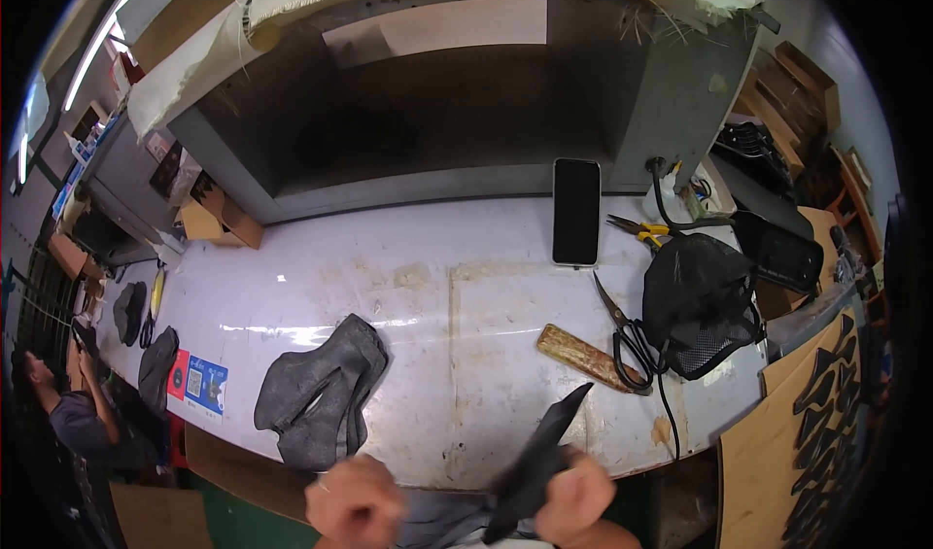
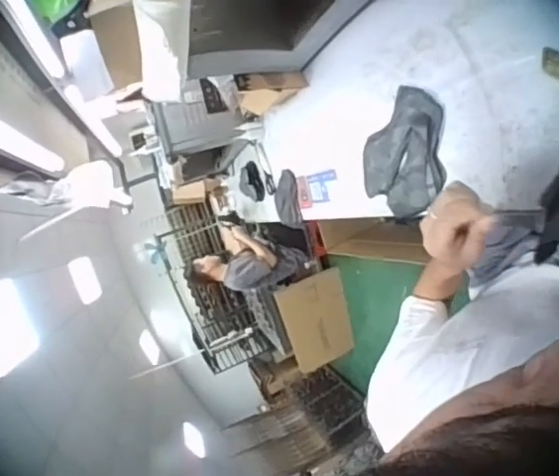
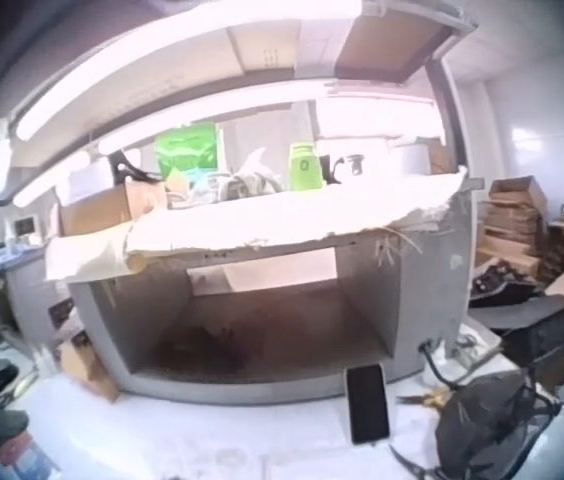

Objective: The recorder is manually assembling a bicycle saddle by fitting and stretching the cover material over the seat base.

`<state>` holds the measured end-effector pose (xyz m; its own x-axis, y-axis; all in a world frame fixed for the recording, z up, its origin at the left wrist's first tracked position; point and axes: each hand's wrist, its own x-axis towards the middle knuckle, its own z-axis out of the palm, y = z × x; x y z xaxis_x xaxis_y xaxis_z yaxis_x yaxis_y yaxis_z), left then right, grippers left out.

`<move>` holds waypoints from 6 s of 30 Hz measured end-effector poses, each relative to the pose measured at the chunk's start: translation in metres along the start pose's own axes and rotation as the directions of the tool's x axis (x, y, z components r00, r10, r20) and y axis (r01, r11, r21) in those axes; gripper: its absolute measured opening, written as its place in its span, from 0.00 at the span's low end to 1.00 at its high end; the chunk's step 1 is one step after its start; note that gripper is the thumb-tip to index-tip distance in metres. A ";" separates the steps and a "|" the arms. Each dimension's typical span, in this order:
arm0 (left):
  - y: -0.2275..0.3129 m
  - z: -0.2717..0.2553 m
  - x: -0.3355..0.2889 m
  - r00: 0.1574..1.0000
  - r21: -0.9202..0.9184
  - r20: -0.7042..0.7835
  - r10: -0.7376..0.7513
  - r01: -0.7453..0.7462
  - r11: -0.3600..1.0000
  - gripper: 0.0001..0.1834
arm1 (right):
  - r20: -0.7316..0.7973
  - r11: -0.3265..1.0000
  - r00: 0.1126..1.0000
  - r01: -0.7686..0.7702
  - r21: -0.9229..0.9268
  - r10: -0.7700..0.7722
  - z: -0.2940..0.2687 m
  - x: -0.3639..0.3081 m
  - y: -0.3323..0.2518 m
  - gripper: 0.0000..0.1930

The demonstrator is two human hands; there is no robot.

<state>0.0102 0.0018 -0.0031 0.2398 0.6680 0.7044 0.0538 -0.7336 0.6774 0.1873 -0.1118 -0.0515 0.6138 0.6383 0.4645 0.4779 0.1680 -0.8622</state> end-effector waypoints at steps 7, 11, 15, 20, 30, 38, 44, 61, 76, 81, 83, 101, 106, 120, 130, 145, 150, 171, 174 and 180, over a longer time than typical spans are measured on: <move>0.041 0.015 0.034 0.890 0.091 0.438 -0.125 0.094 0.991 0.39 | 0.207 0.910 0.917 0.267 0.317 -0.341 0.015 0.044 -0.051 0.04; 0.044 0.016 0.035 0.951 0.236 0.305 -0.044 -0.031 0.971 0.15 | 0.192 0.872 0.896 0.308 0.380 -0.400 0.014 0.044 -0.049 0.05; 0.056 0.015 0.048 0.905 0.346 0.423 -0.039 -0.121 0.930 0.08 | 0.230 0.858 0.865 0.339 0.385 -0.445 0.015 0.045 -0.049 0.04; 0.057 0.001 0.047 0.920 0.350 0.391 0.026 -0.175 0.920 0.07 | 0.251 0.889 0.959 0.001 0.458 -0.130 0.018 0.037 -0.040 0.08; 0.064 0.007 0.062 0.827 0.449 0.498 0.261 -0.504 0.738 0.11 | 0.281 0.923 0.930 0.126 0.365 -0.238 0.007 0.077 -0.079 0.11; 0.073 0.000 0.065 0.838 0.384 0.514 0.182 -0.415 0.825 0.08 | 0.135 0.891 0.895 0.387 0.238 -0.425 0.015 0.075 -0.079 0.05; 0.067 0.003 0.059 0.904 0.252 0.377 0.200 -0.308 0.917 0.06 | 0.073 0.862 0.898 0.390 0.324 -0.434 0.013 0.067 -0.079 0.05; 0.104 -0.007 0.089 0.861 0.452 0.489 0.140 -0.387 0.804 0.15 | 0.252 0.801 0.762 0.588 0.116 -0.596 -0.001 0.091 -0.101 0.09; 0.117 -0.017 0.100 0.813 0.364 0.582 0.023 -0.286 0.886 0.15 | 0.305 0.749 0.685 0.624 0.224 -0.662 -0.004 0.093 -0.100 0.08; 0.120 -0.017 0.111 0.814 0.293 0.578 0.057 -0.273 0.916 0.17 | 0.303 0.711 0.645 0.663 0.234 -0.702 -0.002 0.093 -0.105 0.09; 0.117 -0.019 0.109 0.795 0.290 0.602 0.068 -0.298 0.909 0.18 | 0.301 0.725 0.662 0.651 0.223 -0.687 -0.001 0.093 -0.107 0.09; 0.124 -0.024 0.111 0.831 0.241 0.552 -0.069 -0.080 0.967 0.07 | 0.263 0.717 0.670 0.674 0.176 -0.694 0.004 0.086 -0.114 0.12; 0.125 -0.030 0.115 0.798 0.270 0.596 -0.090 -0.093 0.958 0.08 | 0.274 0.704 0.653 0.690 0.171 -0.706 0.005 0.084 -0.113 0.14; 0.107 -0.028 0.081 0.824 0.421 0.567 0.003 -0.293 0.859 0.12 | 0.411 0.865 0.901 -0.094 0.493 -0.136 0.005 0.091 -0.122 0.05; 0.081 -0.022 0.073 0.900 0.349 0.435 -0.015 -0.153 0.925 0.15 | 0.550 0.769 0.819 -0.245 0.591 -0.162 0.011 0.075 -0.116 0.16; 0.011 -0.046 0.021 0.701 -0.417 0.702 -0.127 0.548 0.725 0.16 | 0.842 0.685 0.489 -0.534 0.496 -0.229 -0.001 0.050 -0.015 0.21; 0.015 -0.037 0.033 0.748 -0.391 0.623 -0.230 0.552 0.737 0.18 | 0.891 0.444 0.453 -0.794 0.415 -0.023 0.003 0.045 -0.012 0.19; 0.068 0.002 0.061 0.866 0.460 0.499 0.038 -0.302 0.835 0.11 | 0.415 0.945 0.851 0.258 0.202 -0.322 0.005 0.073 -0.084 0.05; 0.066 -0.004 0.056 0.790 0.402 0.603 0.111 -0.421 0.813 0.08 | 0.430 0.940 0.841 0.249 0.232 -0.329 0.000 0.072 -0.088 0.06; 0.080 -0.012 0.063 0.703 0.342 0.699 0.133 -0.492 0.800 0.08 | 0.637 0.966 0.733 0.113 0.232 -0.238 -0.022 0.082 -0.100 0.13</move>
<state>0.0177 -0.0129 0.0982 0.8532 0.2845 0.4372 0.2566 -0.9587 0.1230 0.2034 -0.0924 0.0770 -0.0637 0.9063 0.4177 0.3856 0.4084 -0.8273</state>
